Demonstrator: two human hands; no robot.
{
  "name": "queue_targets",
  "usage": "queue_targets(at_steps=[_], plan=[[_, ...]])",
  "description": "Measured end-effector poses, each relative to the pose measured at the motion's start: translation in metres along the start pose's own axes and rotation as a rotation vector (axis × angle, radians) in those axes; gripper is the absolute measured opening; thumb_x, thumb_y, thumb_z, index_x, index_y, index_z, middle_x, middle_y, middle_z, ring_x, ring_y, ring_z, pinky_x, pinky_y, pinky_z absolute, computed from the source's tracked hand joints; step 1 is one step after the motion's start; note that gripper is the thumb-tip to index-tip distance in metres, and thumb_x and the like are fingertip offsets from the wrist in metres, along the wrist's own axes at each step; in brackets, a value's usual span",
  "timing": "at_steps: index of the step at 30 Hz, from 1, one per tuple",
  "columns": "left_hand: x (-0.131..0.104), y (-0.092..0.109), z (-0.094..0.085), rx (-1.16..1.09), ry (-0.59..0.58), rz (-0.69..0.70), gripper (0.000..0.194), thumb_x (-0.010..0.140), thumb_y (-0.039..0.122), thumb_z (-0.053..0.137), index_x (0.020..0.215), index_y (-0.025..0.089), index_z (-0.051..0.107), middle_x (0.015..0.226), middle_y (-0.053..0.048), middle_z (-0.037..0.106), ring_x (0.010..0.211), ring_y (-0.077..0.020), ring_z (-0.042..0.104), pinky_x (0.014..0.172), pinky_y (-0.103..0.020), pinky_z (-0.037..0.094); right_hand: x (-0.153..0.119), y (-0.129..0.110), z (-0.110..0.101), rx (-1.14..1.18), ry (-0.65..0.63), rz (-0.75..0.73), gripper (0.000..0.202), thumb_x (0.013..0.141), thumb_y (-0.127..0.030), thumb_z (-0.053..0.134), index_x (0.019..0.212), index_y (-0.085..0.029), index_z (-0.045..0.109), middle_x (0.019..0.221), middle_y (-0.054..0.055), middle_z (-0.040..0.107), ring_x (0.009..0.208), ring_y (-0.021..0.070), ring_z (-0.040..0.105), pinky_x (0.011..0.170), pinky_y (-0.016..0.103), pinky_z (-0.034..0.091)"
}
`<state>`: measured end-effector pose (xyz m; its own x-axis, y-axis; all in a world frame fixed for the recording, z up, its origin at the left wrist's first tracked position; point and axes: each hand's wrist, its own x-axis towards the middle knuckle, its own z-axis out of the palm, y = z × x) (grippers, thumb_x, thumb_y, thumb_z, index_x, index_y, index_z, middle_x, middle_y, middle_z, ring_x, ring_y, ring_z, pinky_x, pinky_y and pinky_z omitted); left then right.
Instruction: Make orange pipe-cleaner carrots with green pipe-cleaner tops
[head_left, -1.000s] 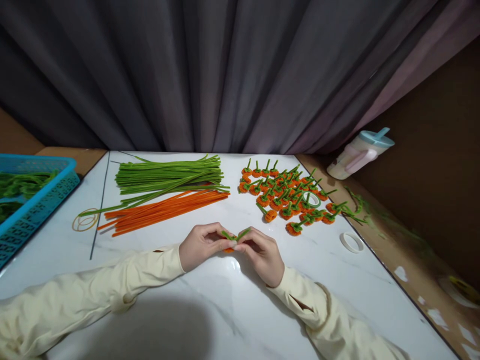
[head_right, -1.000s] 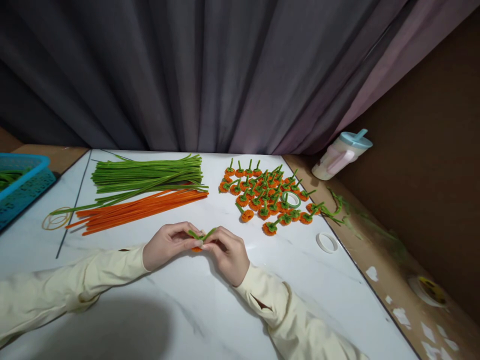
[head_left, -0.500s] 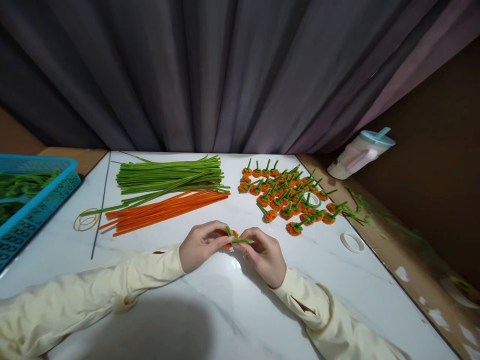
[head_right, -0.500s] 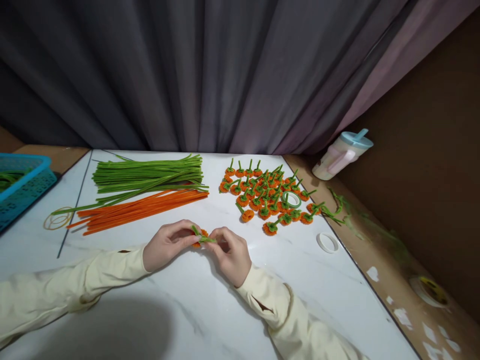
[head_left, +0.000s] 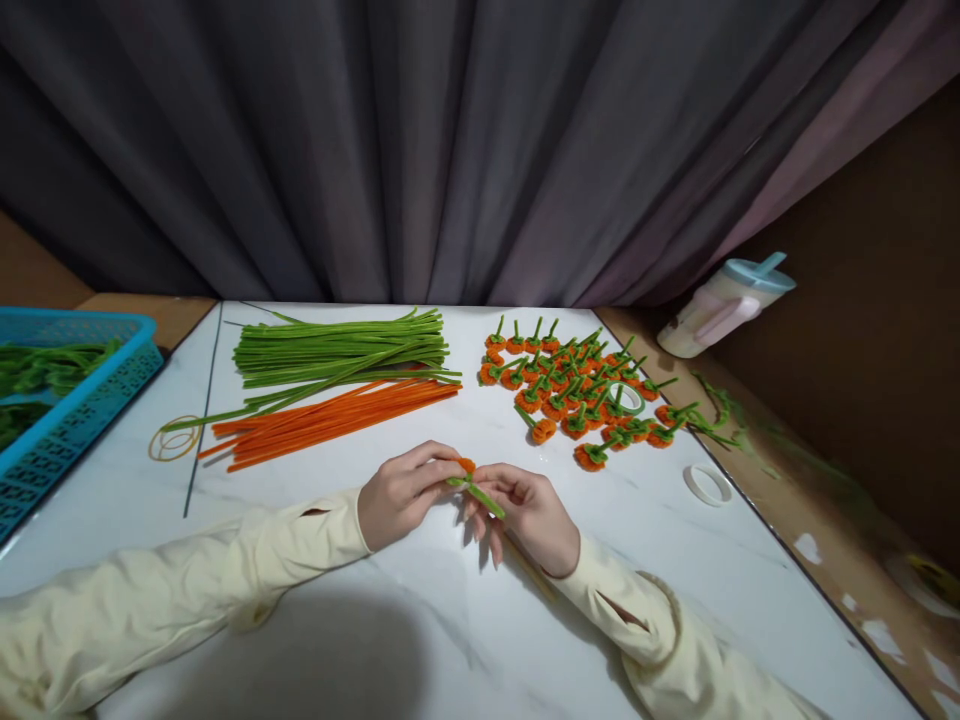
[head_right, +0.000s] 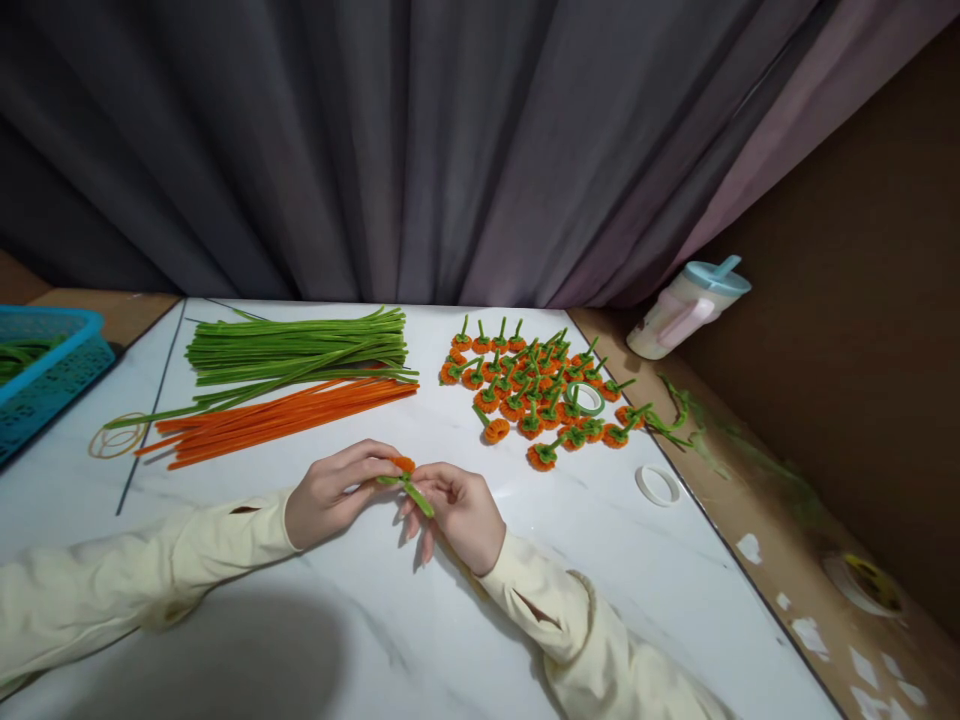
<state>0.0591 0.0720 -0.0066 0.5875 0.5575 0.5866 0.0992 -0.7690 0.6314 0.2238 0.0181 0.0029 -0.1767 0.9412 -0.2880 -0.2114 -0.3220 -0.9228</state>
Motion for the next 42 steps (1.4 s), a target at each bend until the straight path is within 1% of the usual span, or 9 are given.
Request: queue_targets(at_steps=[3, 5, 10, 14, 22, 29, 33, 37, 42], plan=[[0.001, 0.000, 0.000, -0.029, 0.008, -0.008, 0.015, 0.082, 0.009, 0.049, 0.092, 0.015, 0.059, 0.087, -0.009, 0.060, 0.079, -0.0134, 0.059, 0.070, -0.023, 0.049, -0.002, 0.001, 0.000, -0.096, 0.017, -0.038, 0.029, 0.071, -0.040, 0.061, 0.080, -0.014, 0.052, 0.060, 0.001, 0.058, 0.041, 0.0098, 0.052, 0.029, 0.019, 0.042], [0.003, 0.001, 0.001, -0.075, 0.017, -0.068, 0.011, 0.081, 0.012, 0.051, 0.088, 0.015, 0.059, 0.083, -0.007, 0.061, 0.077, -0.0134, 0.059, 0.069, -0.023, 0.049, -0.005, 0.001, 0.000, -0.283, 0.077, -0.150, 0.022, 0.076, -0.037, 0.057, 0.080, -0.016, 0.051, 0.063, 0.000, 0.057, 0.043, 0.0089, 0.051, 0.031, 0.018, 0.041], [0.005, 0.006, 0.002, -0.364, -0.014, -0.475, 0.010, 0.078, 0.022, 0.057, 0.083, 0.014, 0.059, 0.079, -0.005, 0.062, 0.070, -0.0127, 0.060, 0.061, -0.021, 0.050, -0.008, 0.000, -0.002, -0.736, 0.183, -0.614, 0.010, 0.081, -0.023, 0.051, 0.090, -0.018, 0.052, 0.082, 0.005, 0.056, 0.067, 0.0124, 0.055, 0.048, 0.020, 0.045], [0.007, 0.009, 0.003, -0.549, -0.014, -0.623, 0.014, 0.074, 0.026, 0.060, 0.080, 0.013, 0.059, 0.077, -0.003, 0.063, 0.071, -0.0128, 0.061, 0.065, -0.021, 0.050, -0.009, -0.001, -0.001, -0.774, 0.192, -0.752, 0.007, 0.083, -0.016, 0.049, 0.086, -0.018, 0.055, 0.080, 0.004, 0.057, 0.071, 0.0122, 0.055, 0.053, 0.021, 0.045], [0.008, 0.010, 0.005, -0.635, 0.036, -0.642, 0.011, 0.073, 0.024, 0.062, 0.077, 0.014, 0.060, 0.079, -0.001, 0.063, 0.072, -0.0107, 0.060, 0.068, -0.019, 0.049, -0.011, 0.001, 0.002, -0.747, 0.246, -0.706, 0.009, 0.083, -0.016, 0.049, 0.081, -0.017, 0.058, 0.075, 0.003, 0.058, 0.063, 0.0106, 0.055, 0.050, 0.020, 0.044], [0.006, 0.010, 0.006, -0.544, 0.034, -0.604, 0.008, 0.076, 0.022, 0.060, 0.079, 0.015, 0.060, 0.081, -0.002, 0.063, 0.071, -0.0109, 0.060, 0.065, -0.019, 0.050, -0.011, -0.001, 0.001, -0.696, 0.223, -0.602, 0.009, 0.083, -0.019, 0.047, 0.083, -0.018, 0.055, 0.077, 0.003, 0.057, 0.061, 0.0103, 0.056, 0.047, 0.019, 0.045], [0.003, 0.010, 0.005, -0.330, 0.045, -0.413, 0.005, 0.078, 0.017, 0.057, 0.079, 0.015, 0.062, 0.081, -0.004, 0.063, 0.074, -0.0122, 0.060, 0.067, -0.020, 0.049, -0.011, -0.003, 0.001, -0.549, 0.169, -0.415, 0.002, 0.080, -0.020, 0.050, 0.081, -0.018, 0.050, 0.067, 0.000, 0.054, 0.052, 0.0088, 0.054, 0.040, 0.017, 0.043], [0.001, 0.011, 0.005, -0.173, 0.051, -0.191, 0.009, 0.079, 0.011, 0.055, 0.082, 0.015, 0.062, 0.082, -0.006, 0.063, 0.077, -0.0126, 0.060, 0.071, -0.022, 0.048, -0.012, -0.007, 0.002, -0.424, 0.119, -0.240, 0.007, 0.078, -0.024, 0.053, 0.079, -0.018, 0.049, 0.055, -0.004, 0.051, 0.045, 0.0095, 0.052, 0.030, 0.016, 0.039], [0.000, 0.011, 0.005, -0.093, 0.054, -0.080, 0.013, 0.081, 0.009, 0.052, 0.087, 0.016, 0.061, 0.084, -0.007, 0.061, 0.078, -0.0123, 0.059, 0.071, -0.022, 0.048, -0.012, -0.012, 0.003, -0.381, 0.108, -0.137, 0.014, 0.077, -0.030, 0.053, 0.076, -0.016, 0.052, 0.054, -0.002, 0.056, 0.040, 0.0102, 0.052, 0.029, 0.018, 0.042]])
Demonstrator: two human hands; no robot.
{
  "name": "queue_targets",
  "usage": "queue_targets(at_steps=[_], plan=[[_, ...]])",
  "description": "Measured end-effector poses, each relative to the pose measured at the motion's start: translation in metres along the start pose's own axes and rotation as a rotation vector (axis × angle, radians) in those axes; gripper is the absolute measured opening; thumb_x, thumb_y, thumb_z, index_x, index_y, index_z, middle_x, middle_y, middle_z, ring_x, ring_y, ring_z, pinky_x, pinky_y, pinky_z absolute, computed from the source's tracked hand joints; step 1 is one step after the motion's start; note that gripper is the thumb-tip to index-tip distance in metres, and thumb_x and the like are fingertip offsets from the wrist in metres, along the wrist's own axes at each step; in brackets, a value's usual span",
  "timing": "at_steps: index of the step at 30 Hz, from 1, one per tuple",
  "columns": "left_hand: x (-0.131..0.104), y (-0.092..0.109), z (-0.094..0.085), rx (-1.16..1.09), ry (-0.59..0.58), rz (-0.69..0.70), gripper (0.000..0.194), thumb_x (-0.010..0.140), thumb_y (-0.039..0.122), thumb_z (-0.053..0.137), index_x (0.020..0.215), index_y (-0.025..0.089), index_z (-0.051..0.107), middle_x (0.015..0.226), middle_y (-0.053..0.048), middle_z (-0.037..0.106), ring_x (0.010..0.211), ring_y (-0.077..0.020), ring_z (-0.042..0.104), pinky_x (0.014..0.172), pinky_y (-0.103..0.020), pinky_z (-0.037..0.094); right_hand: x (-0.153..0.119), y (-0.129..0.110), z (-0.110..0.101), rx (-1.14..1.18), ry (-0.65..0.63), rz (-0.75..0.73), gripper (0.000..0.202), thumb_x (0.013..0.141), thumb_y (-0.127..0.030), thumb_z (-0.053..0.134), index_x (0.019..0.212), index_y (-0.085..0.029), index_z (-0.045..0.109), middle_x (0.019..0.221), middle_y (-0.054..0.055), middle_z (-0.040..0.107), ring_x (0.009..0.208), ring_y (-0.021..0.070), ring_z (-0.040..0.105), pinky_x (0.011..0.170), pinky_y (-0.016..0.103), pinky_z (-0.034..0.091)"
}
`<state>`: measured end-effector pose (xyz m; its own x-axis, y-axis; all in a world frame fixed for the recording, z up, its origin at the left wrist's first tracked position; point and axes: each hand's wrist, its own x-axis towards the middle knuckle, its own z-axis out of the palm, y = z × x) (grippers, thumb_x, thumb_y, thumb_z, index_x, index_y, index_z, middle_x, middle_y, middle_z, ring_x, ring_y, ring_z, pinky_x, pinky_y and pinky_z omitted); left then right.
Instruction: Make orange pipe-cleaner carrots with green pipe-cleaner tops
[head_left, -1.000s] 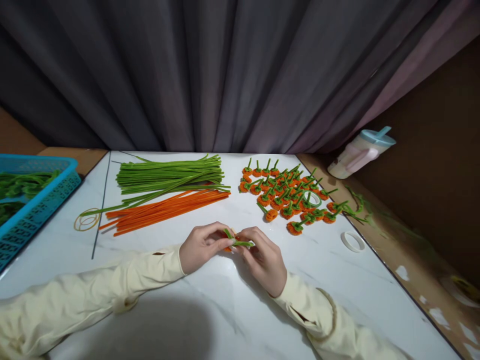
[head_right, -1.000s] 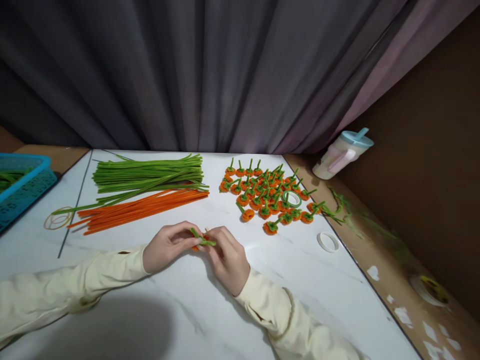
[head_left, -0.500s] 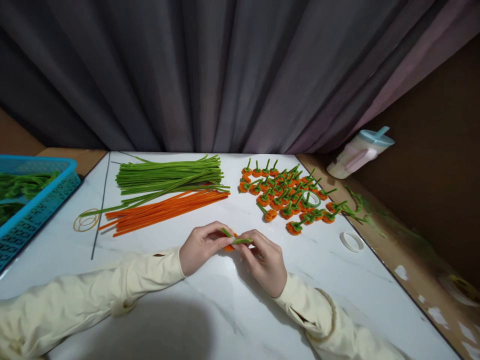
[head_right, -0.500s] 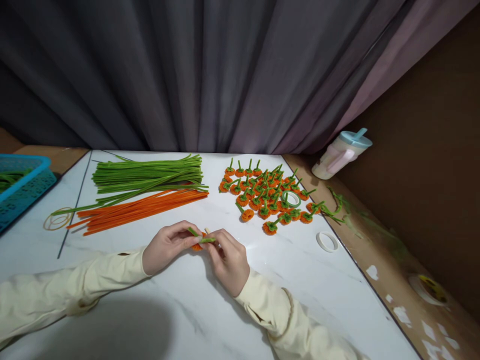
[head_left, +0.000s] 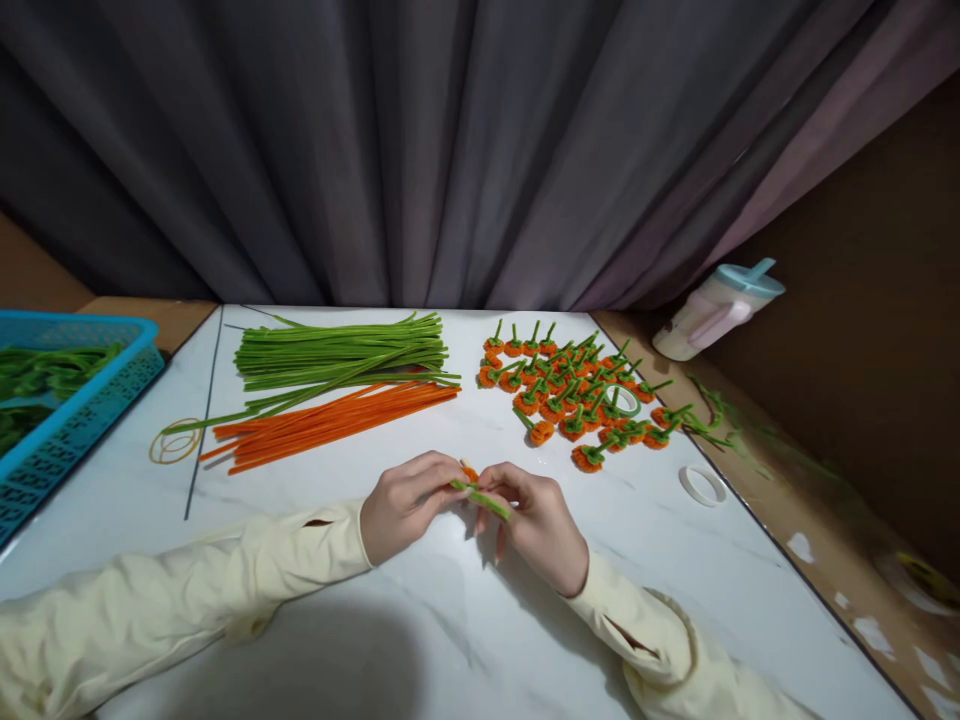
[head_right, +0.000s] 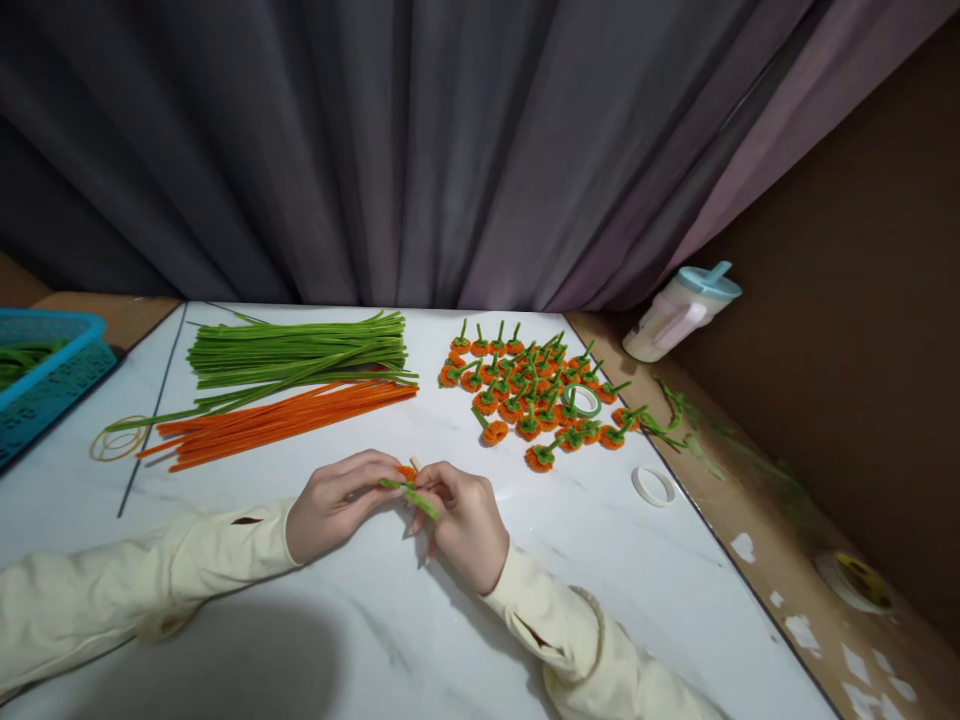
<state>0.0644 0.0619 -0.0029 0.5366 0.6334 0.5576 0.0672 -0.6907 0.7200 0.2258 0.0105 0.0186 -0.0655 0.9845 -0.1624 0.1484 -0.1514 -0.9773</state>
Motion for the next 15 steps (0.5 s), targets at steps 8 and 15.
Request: queue_targets(at_steps=[8, 15], plan=[[0.002, 0.006, 0.002, -0.233, -0.017, -0.394, 0.011, 0.080, 0.024, 0.054, 0.083, 0.014, 0.059, 0.081, -0.005, 0.060, 0.070, -0.0131, 0.059, 0.062, -0.023, 0.052, -0.002, -0.001, 0.002, -0.073, 0.058, -0.064, 0.011, 0.076, -0.024, 0.050, 0.070, -0.016, 0.054, 0.045, -0.003, 0.053, 0.033, 0.0084, 0.045, 0.034, 0.020, 0.040], [0.010, 0.013, 0.003, -0.668, -0.034, -0.822, 0.027, 0.072, 0.037, 0.062, 0.083, 0.014, 0.051, 0.074, 0.000, 0.056, 0.069, -0.0126, 0.060, 0.060, -0.026, 0.055, -0.005, -0.001, 0.005, -0.255, 0.150, -0.259, 0.010, 0.079, -0.024, 0.051, 0.074, -0.017, 0.056, 0.049, -0.002, 0.053, 0.038, 0.0083, 0.046, 0.039, 0.020, 0.039]])
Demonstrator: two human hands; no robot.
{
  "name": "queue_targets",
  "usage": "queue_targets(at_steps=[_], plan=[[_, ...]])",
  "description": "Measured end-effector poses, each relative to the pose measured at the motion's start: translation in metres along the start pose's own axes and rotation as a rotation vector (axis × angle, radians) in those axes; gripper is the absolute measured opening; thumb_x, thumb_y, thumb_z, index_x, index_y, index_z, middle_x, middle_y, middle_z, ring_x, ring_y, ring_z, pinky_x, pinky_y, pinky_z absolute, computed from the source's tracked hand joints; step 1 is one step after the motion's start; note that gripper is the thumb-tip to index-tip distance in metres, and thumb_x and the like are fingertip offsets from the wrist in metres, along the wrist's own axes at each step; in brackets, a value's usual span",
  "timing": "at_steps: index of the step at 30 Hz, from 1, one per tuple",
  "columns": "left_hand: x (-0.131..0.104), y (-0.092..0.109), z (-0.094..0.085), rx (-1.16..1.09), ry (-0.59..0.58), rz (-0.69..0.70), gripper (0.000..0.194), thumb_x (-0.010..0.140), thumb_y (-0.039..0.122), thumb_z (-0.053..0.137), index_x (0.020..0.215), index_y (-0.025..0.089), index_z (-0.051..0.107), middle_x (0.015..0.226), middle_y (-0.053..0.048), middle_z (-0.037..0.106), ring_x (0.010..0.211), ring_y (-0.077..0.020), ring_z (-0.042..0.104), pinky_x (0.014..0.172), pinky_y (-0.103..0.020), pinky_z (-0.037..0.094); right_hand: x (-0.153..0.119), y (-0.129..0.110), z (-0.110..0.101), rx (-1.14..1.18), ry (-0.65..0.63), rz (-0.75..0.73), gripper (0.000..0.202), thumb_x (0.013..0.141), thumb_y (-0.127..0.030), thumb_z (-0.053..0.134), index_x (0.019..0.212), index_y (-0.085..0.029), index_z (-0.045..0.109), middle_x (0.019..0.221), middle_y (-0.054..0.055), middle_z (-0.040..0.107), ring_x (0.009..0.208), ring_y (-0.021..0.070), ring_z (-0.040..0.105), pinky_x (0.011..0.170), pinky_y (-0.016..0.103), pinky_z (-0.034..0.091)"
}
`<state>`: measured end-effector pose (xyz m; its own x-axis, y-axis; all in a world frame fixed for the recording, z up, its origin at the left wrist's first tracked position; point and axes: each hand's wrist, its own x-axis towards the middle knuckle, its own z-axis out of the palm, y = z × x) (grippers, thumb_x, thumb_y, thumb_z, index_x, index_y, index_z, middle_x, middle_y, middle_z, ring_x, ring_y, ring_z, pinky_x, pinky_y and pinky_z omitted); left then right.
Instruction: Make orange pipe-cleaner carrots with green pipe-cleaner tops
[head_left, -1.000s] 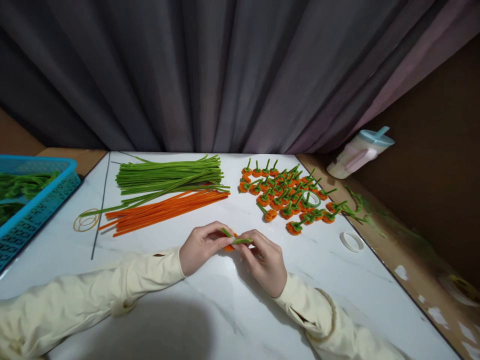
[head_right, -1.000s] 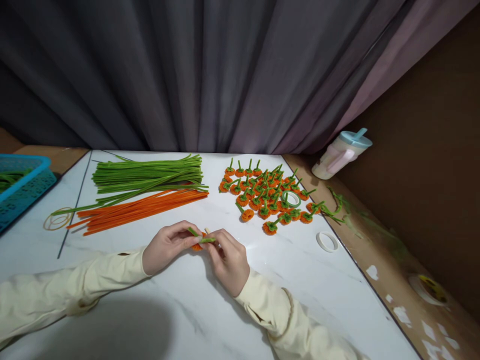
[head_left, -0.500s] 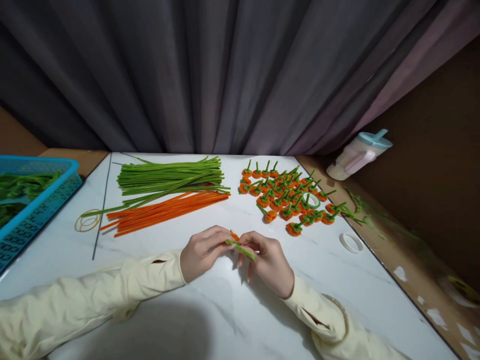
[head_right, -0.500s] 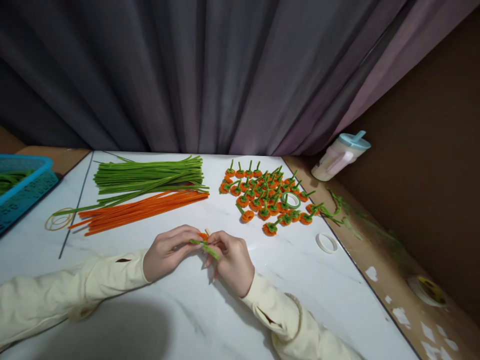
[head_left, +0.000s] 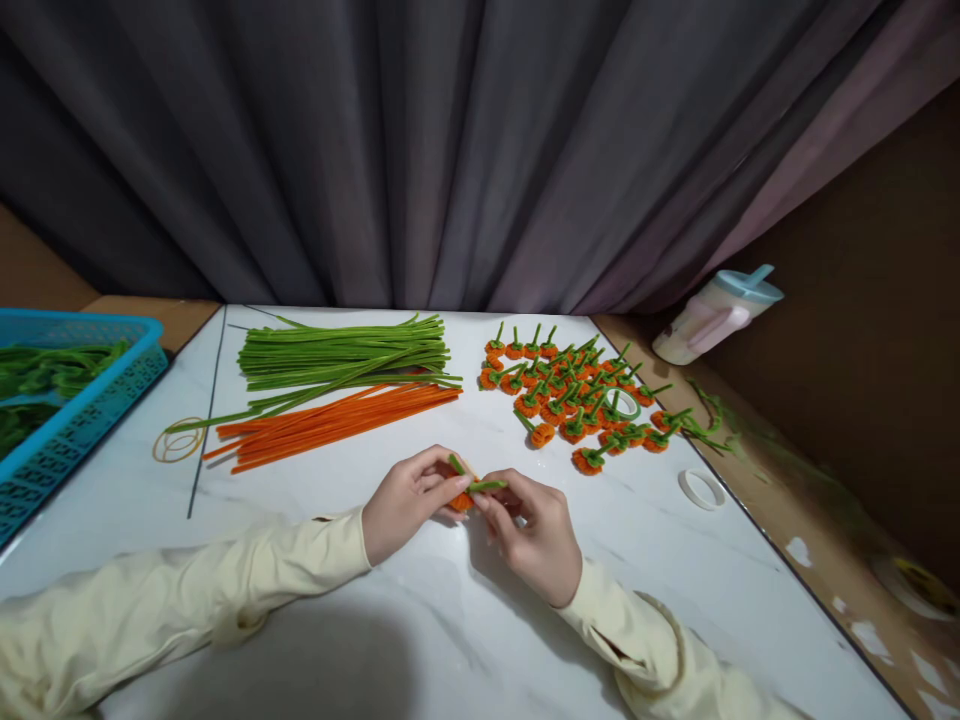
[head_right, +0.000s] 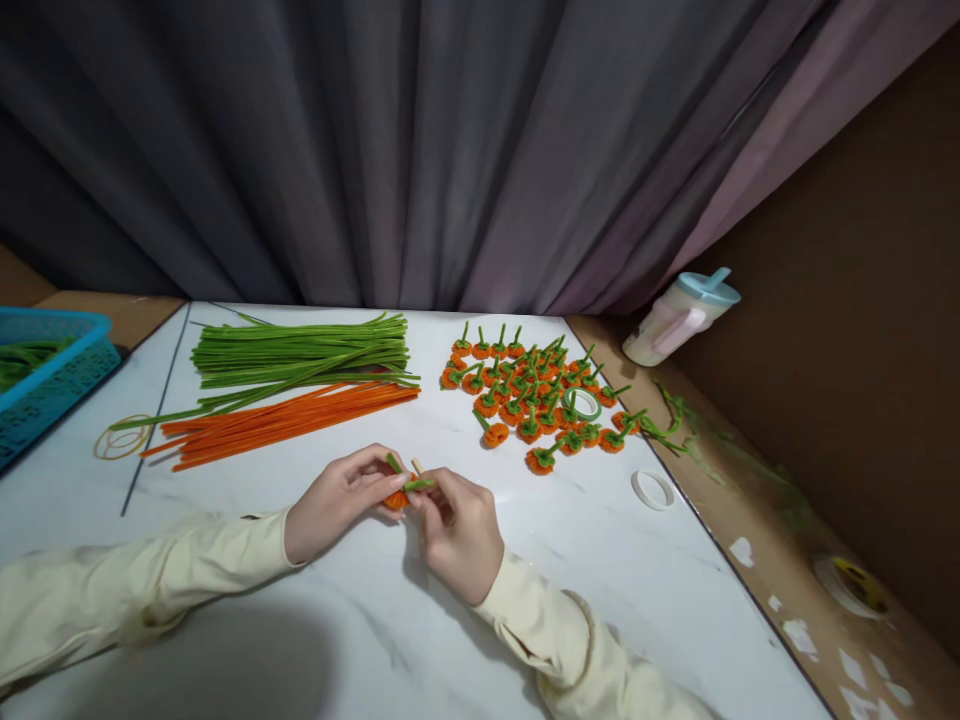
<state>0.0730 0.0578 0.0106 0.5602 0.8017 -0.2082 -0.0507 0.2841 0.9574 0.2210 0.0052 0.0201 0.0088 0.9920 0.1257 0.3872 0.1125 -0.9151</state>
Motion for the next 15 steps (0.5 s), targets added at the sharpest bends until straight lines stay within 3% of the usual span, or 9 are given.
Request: queue_targets(at_steps=[6, 10, 15], plan=[[0.000, -0.006, 0.000, -0.014, 0.026, 0.045, 0.027, 0.072, 0.037, 0.062, 0.082, 0.014, 0.051, 0.078, -0.002, 0.058, 0.073, -0.0133, 0.058, 0.065, -0.028, 0.053, 0.007, -0.003, -0.002, 0.298, -0.205, 0.342, 0.024, 0.071, -0.038, 0.062, 0.076, -0.015, 0.055, 0.046, -0.005, 0.051, 0.032, 0.0072, 0.045, 0.027, 0.017, 0.035], [0.000, -0.004, -0.002, 0.147, -0.004, 0.147, 0.022, 0.076, 0.034, 0.057, 0.082, 0.013, 0.053, 0.080, -0.003, 0.058, 0.075, -0.0136, 0.056, 0.069, -0.026, 0.049, 0.012, -0.001, -0.004, 0.493, -0.219, 0.439, 0.030, 0.062, -0.039, 0.069, 0.066, -0.012, 0.056, 0.049, -0.002, 0.057, 0.032, 0.0077, 0.049, 0.029, 0.018, 0.040], [0.012, 0.016, -0.012, 0.390, -0.100, 0.214, 0.021, 0.082, 0.033, 0.048, 0.082, 0.013, 0.054, 0.080, -0.004, 0.057, 0.076, -0.0136, 0.054, 0.069, -0.024, 0.044, 0.018, -0.001, -0.011, 0.654, -0.316, 0.551, 0.027, 0.054, -0.031, 0.076, 0.057, -0.009, 0.059, 0.050, 0.003, 0.062, 0.032, 0.0078, 0.051, 0.028, 0.015, 0.038]])
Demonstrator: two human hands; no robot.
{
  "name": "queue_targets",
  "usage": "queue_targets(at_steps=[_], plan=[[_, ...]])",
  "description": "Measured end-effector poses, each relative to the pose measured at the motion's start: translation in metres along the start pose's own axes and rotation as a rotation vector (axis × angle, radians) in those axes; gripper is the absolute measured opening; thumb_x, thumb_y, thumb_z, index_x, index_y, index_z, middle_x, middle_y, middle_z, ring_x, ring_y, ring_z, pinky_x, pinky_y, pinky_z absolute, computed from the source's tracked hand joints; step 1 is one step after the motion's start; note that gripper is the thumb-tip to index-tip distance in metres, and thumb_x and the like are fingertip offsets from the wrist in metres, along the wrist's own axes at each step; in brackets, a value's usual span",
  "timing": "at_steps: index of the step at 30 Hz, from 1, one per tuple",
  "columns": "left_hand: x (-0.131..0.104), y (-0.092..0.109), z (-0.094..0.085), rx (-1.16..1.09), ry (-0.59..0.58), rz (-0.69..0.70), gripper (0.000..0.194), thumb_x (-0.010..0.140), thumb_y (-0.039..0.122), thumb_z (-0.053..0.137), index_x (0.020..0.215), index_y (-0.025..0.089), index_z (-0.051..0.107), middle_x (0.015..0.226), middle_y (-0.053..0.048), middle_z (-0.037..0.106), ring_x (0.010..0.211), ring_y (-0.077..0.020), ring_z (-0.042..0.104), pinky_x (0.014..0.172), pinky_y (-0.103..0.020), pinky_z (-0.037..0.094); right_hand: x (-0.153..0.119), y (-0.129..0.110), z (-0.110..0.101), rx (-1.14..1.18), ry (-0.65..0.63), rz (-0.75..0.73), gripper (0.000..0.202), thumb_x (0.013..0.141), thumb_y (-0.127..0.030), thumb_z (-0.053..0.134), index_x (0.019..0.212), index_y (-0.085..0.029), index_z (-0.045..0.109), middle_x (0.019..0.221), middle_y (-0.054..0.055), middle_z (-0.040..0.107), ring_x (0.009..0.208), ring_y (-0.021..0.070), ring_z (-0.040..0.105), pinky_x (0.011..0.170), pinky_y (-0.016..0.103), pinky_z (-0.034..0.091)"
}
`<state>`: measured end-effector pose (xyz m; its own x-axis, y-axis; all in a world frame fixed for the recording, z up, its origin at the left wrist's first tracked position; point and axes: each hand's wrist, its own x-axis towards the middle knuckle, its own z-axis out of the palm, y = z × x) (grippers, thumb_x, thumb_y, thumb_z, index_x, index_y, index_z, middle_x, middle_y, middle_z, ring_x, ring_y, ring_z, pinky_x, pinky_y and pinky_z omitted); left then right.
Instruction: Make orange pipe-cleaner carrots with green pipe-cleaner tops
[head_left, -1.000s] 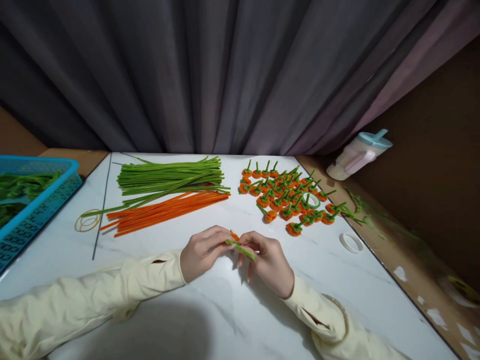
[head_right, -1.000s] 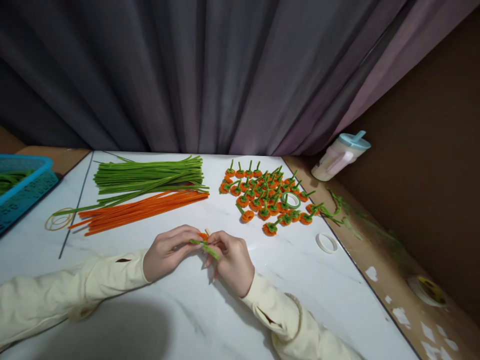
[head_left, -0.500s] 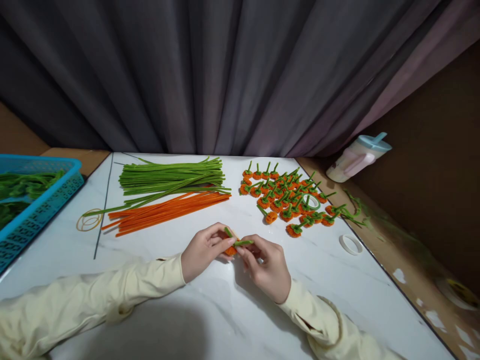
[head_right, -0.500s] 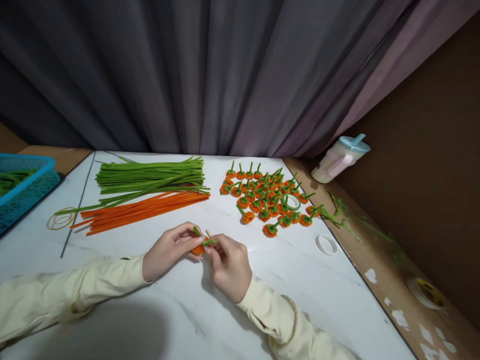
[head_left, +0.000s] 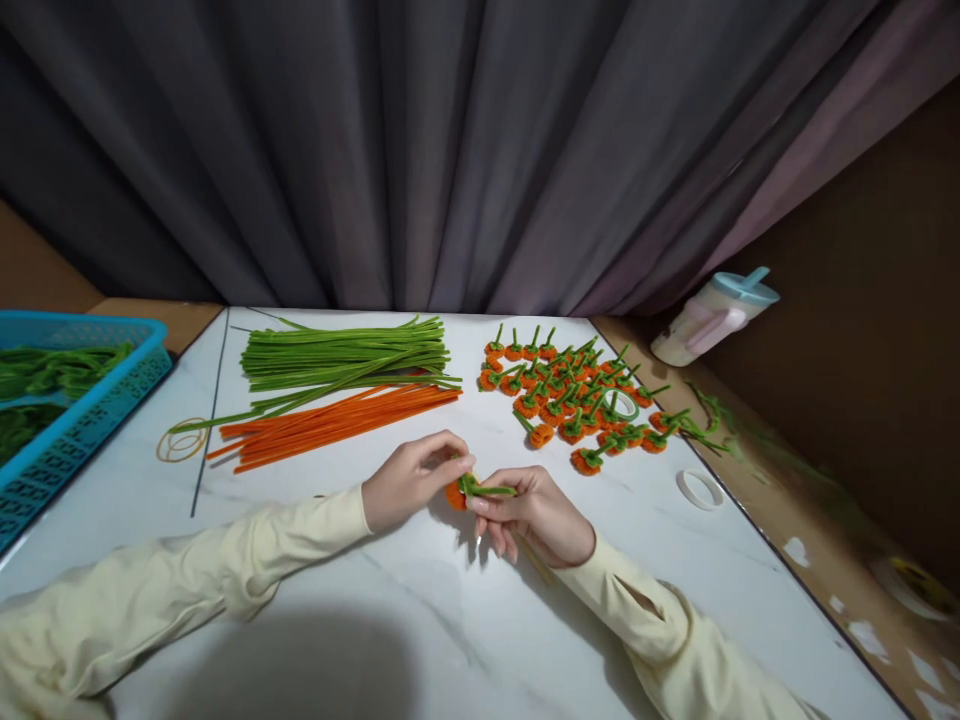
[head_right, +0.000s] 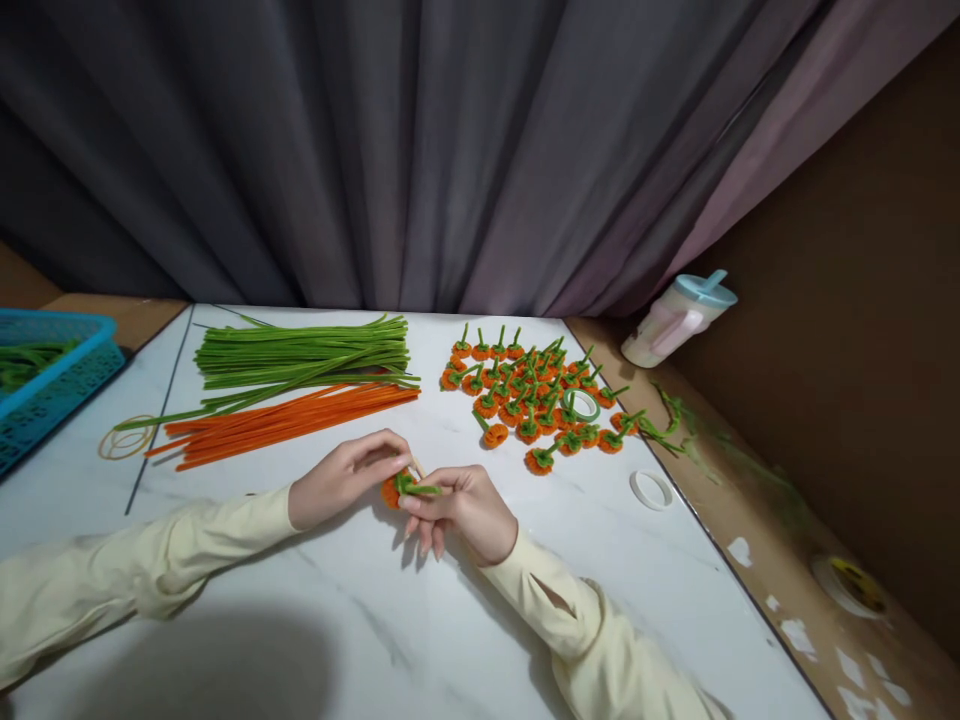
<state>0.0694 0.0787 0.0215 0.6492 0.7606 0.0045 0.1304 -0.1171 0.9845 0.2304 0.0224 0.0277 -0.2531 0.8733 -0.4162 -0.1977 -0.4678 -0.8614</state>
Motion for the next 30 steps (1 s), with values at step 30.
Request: queue_targets(at_steps=[30], plan=[[-0.012, 0.026, -0.002, 0.931, -0.308, 0.149, 0.024, 0.090, 0.031, 0.027, 0.076, 0.018, 0.041, 0.060, 0.001, 0.053, 0.047, -0.0132, 0.049, 0.046, -0.024, 0.030, 0.003, 0.000, -0.002, 0.041, -0.131, 0.077, 0.016, 0.054, -0.020, 0.073, 0.057, -0.008, 0.062, 0.045, 0.003, 0.061, 0.030, 0.0093, 0.051, 0.027, 0.015, 0.038]])
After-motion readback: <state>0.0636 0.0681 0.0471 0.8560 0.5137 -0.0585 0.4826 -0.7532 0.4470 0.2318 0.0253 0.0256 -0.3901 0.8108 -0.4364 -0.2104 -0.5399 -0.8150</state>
